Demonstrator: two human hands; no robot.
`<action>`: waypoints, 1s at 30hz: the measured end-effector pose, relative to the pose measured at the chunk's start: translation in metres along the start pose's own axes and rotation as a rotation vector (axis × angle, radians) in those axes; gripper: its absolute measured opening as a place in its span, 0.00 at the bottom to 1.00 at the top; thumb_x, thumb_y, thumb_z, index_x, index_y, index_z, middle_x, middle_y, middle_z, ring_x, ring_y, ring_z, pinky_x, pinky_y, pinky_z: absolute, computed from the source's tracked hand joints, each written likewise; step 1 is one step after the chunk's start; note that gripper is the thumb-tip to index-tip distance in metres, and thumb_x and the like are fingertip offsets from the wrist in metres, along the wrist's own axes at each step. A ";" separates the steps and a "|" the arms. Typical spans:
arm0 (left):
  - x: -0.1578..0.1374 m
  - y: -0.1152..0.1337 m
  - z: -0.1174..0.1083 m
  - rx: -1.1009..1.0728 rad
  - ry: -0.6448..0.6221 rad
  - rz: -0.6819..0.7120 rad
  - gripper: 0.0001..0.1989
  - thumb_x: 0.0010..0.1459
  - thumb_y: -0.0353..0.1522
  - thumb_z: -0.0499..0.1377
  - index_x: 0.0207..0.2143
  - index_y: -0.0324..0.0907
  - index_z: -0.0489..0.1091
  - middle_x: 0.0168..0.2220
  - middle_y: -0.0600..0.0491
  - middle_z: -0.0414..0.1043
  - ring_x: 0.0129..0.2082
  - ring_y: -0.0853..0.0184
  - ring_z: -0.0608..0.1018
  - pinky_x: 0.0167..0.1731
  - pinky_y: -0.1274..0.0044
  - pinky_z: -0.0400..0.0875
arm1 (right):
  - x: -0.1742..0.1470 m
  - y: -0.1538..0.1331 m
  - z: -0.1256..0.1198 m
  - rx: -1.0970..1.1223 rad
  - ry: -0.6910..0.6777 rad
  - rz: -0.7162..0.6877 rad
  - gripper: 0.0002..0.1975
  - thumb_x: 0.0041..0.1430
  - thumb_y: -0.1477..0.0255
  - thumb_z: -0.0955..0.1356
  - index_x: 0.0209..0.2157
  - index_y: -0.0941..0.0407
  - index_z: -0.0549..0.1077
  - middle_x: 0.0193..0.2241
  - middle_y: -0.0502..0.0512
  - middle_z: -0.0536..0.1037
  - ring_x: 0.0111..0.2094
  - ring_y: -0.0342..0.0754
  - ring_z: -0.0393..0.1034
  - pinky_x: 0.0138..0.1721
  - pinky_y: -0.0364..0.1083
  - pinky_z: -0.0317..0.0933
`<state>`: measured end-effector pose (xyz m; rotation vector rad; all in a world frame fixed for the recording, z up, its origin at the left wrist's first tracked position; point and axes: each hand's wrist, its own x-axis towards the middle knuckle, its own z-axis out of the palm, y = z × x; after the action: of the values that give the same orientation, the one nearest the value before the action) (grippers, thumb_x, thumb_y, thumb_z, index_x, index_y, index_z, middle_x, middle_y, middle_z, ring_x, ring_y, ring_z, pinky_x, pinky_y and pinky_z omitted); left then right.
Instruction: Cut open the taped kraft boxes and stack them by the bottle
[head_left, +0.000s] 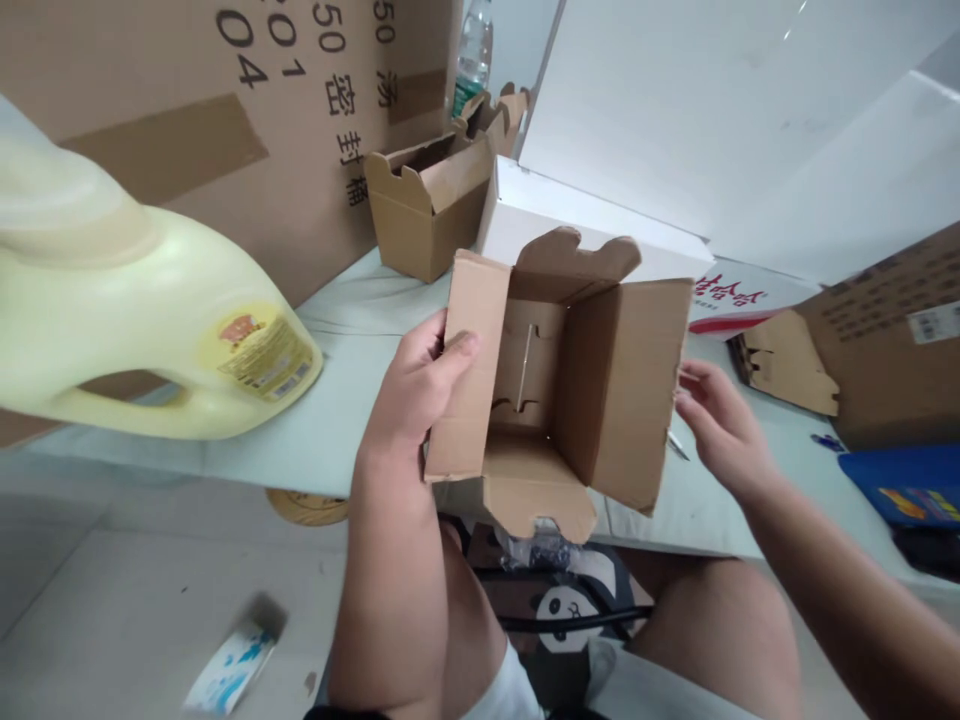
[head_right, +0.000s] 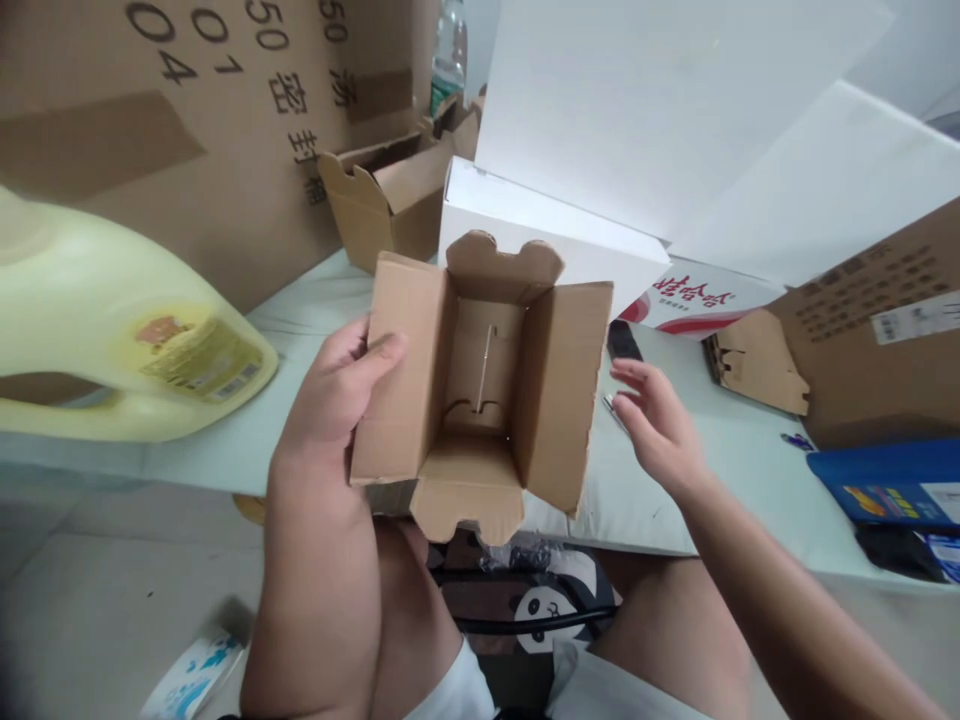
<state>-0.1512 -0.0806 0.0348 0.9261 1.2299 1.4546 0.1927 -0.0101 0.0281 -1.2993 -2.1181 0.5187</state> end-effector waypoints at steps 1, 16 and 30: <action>0.002 -0.004 0.002 -0.059 -0.020 -0.001 0.22 0.56 0.45 0.63 0.49 0.44 0.74 0.46 0.48 0.82 0.46 0.53 0.82 0.41 0.69 0.77 | -0.010 0.008 0.001 0.068 -0.026 0.051 0.18 0.70 0.58 0.63 0.57 0.48 0.67 0.55 0.62 0.78 0.59 0.59 0.75 0.53 0.59 0.74; 0.023 -0.043 0.092 -0.183 -0.314 -0.235 0.27 0.46 0.42 0.73 0.47 0.40 0.74 0.43 0.46 0.82 0.39 0.58 0.81 0.37 0.74 0.73 | -0.038 -0.002 -0.023 -0.016 0.233 -0.388 0.22 0.66 0.52 0.63 0.59 0.40 0.70 0.71 0.54 0.60 0.74 0.67 0.50 0.71 0.72 0.50; 0.042 -0.059 0.144 -0.043 -0.401 -0.056 0.24 0.48 0.44 0.67 0.48 0.49 0.72 0.59 0.47 0.75 0.65 0.52 0.72 0.59 0.64 0.70 | -0.035 0.013 -0.033 0.504 0.340 -0.386 0.27 0.73 0.59 0.56 0.18 0.50 0.59 0.19 0.52 0.69 0.39 0.55 0.73 0.66 0.61 0.60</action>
<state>-0.0115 -0.0061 0.0039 1.0829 0.9168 1.1749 0.2355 -0.0348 0.0348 -0.6257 -1.7391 0.5677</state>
